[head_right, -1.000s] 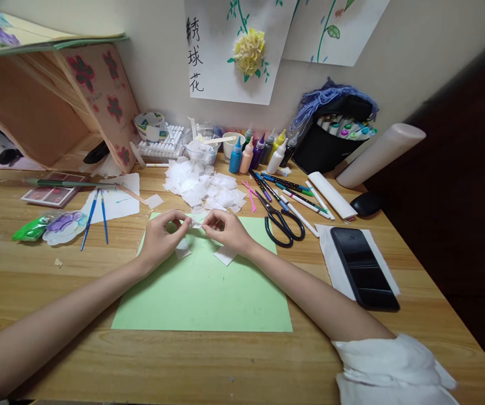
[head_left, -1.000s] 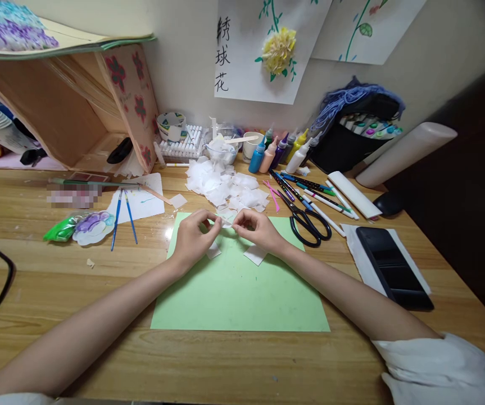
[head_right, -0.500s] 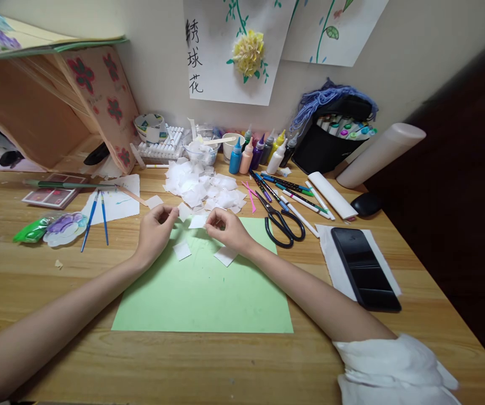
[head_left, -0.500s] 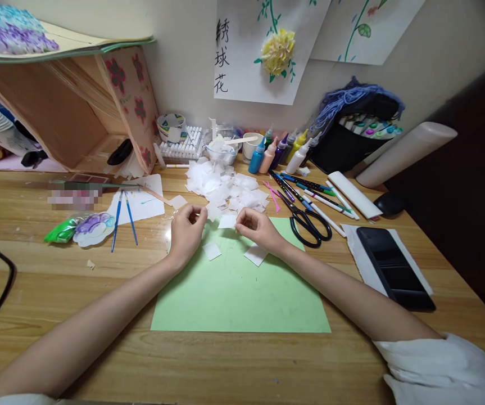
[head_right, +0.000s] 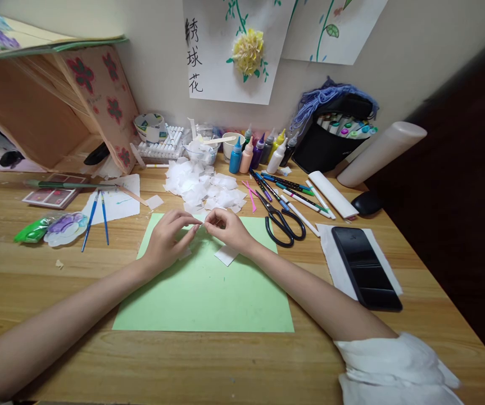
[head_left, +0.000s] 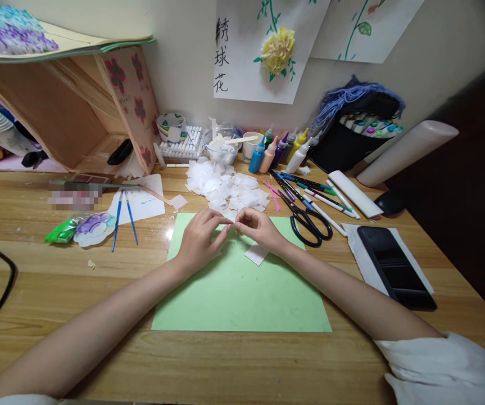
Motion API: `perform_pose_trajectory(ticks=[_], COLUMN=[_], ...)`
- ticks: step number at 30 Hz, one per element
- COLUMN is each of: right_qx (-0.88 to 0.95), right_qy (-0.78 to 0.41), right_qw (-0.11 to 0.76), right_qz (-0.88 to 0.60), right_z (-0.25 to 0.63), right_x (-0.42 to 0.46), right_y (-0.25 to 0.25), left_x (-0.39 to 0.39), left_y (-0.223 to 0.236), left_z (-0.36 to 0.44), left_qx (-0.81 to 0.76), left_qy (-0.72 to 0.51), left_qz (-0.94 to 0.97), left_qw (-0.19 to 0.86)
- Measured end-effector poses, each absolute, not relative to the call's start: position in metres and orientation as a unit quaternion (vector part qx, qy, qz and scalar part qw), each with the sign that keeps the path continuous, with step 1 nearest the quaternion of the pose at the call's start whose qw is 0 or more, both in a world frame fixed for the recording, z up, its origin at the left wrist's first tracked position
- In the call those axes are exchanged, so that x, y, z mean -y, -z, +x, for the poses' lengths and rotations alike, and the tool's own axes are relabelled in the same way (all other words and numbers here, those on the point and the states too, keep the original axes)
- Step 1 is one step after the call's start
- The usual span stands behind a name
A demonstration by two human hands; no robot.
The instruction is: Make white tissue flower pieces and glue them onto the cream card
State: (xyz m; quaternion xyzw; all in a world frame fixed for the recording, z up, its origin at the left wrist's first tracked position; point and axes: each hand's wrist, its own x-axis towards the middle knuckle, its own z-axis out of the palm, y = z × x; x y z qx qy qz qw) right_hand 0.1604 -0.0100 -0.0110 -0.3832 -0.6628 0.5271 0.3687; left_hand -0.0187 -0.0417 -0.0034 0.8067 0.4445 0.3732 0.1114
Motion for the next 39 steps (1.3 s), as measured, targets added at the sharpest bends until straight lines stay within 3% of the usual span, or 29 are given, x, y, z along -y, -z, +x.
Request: perform_pose_trajectory(ticks=[39], right_qx=[0.657], right_qy=[-0.539], right_qw=[0.367], right_qz=[-0.378], right_z=[0.1608], right_x=[0.01], right_y=[0.0147], left_x=[0.039], left_y=[0.01], left_z=[-0.0193], left_qx=[-0.42], left_qy=[-0.401], left_qz=[0.808], left_qw=[0.098])
